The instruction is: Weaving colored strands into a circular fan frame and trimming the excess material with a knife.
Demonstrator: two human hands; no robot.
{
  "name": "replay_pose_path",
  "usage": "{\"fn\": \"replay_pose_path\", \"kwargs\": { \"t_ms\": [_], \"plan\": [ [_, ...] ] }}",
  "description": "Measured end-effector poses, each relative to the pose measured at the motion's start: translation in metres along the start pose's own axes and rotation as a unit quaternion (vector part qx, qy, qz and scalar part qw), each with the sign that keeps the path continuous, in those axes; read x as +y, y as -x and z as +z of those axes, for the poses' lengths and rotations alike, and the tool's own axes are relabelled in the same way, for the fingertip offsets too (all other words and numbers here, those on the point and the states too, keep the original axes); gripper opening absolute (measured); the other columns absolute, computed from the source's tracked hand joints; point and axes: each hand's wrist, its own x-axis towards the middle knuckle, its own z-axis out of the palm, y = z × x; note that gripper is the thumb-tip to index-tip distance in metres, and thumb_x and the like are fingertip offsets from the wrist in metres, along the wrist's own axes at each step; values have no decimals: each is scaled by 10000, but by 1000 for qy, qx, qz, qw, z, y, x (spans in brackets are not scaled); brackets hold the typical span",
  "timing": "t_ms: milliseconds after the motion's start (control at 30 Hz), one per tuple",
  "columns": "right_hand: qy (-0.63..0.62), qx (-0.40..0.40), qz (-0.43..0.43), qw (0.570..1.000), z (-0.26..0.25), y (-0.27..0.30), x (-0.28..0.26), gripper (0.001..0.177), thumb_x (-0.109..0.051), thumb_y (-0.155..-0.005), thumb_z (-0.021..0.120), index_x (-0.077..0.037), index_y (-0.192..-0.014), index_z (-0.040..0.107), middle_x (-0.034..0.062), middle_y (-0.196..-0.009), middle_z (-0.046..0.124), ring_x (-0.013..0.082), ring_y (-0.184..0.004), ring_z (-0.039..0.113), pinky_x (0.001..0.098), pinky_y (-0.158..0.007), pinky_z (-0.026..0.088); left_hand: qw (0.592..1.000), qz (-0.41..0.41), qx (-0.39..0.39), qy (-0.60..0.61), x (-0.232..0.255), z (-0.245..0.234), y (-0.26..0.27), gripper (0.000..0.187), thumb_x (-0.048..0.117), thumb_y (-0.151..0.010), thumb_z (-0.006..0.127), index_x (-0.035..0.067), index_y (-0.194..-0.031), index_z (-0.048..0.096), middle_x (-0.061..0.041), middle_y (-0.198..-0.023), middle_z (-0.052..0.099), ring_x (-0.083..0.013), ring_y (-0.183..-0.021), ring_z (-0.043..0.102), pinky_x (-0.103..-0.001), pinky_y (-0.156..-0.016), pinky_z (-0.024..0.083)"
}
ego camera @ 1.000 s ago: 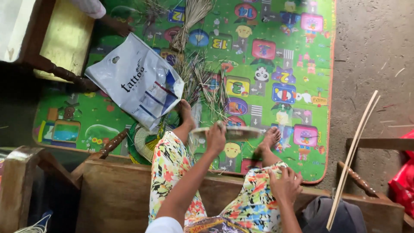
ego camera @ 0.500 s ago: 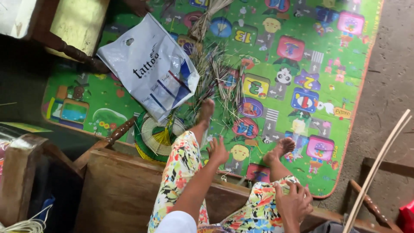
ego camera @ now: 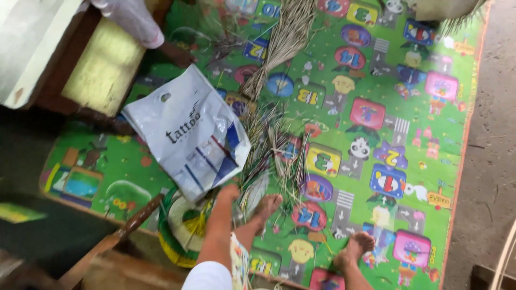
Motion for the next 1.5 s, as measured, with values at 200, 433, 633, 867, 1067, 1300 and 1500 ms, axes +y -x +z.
{"fn": "replay_pose_path", "kwargs": {
  "t_ms": [200,433,633,867,1067,1300,1500],
  "plan": [
    [202,252,-17,946,130,-165,67,330,-188,-769,471,-220,-904,172,-36,-863,282,137,-816,313,251,-701,283,861,60,18,504,88,-16,49,349,488,-1034,398,192,-851,422,9,-973,469,-144,-902,453,-308,-811,424],
    [-92,214,5,973,108,-144,42,123,-162,-938,212,-188,-896,99,29,-800,188,212,-739,195,393,-665,193,969,-232,67,54,-35,25,-4,384,243,-1022,471,199,-1390,571,-92,-1444,583,-344,-1385,496,-554,-1187,223],
    [85,276,-64,955,117,-148,56,162,-103,-845,277,-180,-875,138,30,-803,201,200,-750,214,366,-664,195,965,-116,125,200,-53,-8,22,365,300,-994,530,75,-1280,554,-239,-1256,672,-479,-1135,652,-569,-947,501],
    [20,285,-88,954,92,-112,47,194,-80,-803,328,-167,-894,180,43,-860,239,197,-785,234,354,-699,227,920,90,312,217,-51,-107,155,333,330,-933,661,91,-1158,607,-225,-1036,708,-494,-974,663,-597,-767,481],
    [207,66,-128,968,-79,184,131,767,-845,-878,355,-425,-1513,452,-23,-1571,525,283,-1446,490,568,-1140,397,753,171,526,356,-16,-197,309,471,390,-931,750,162,-780,367,-7,-695,326,-175,-698,320,-370,-665,286],
    [-316,55,-213,923,-142,252,137,646,-489,-890,695,-80,-1382,604,159,-1415,601,352,-1274,551,544,-1023,430,574,295,366,670,46,-176,430,310,267,-839,810,48,-1029,702,-97,-972,713,-261,-945,742,-419,-806,727],
    [-652,-87,-130,742,-146,243,158,731,-488,-879,695,-212,-1497,418,-46,-1250,511,131,-1146,522,424,-968,408,555,248,209,766,81,-88,482,229,128,-937,723,-57,-1030,626,-184,-966,713,-305,-839,748,-371,-788,694]
  ]
}}
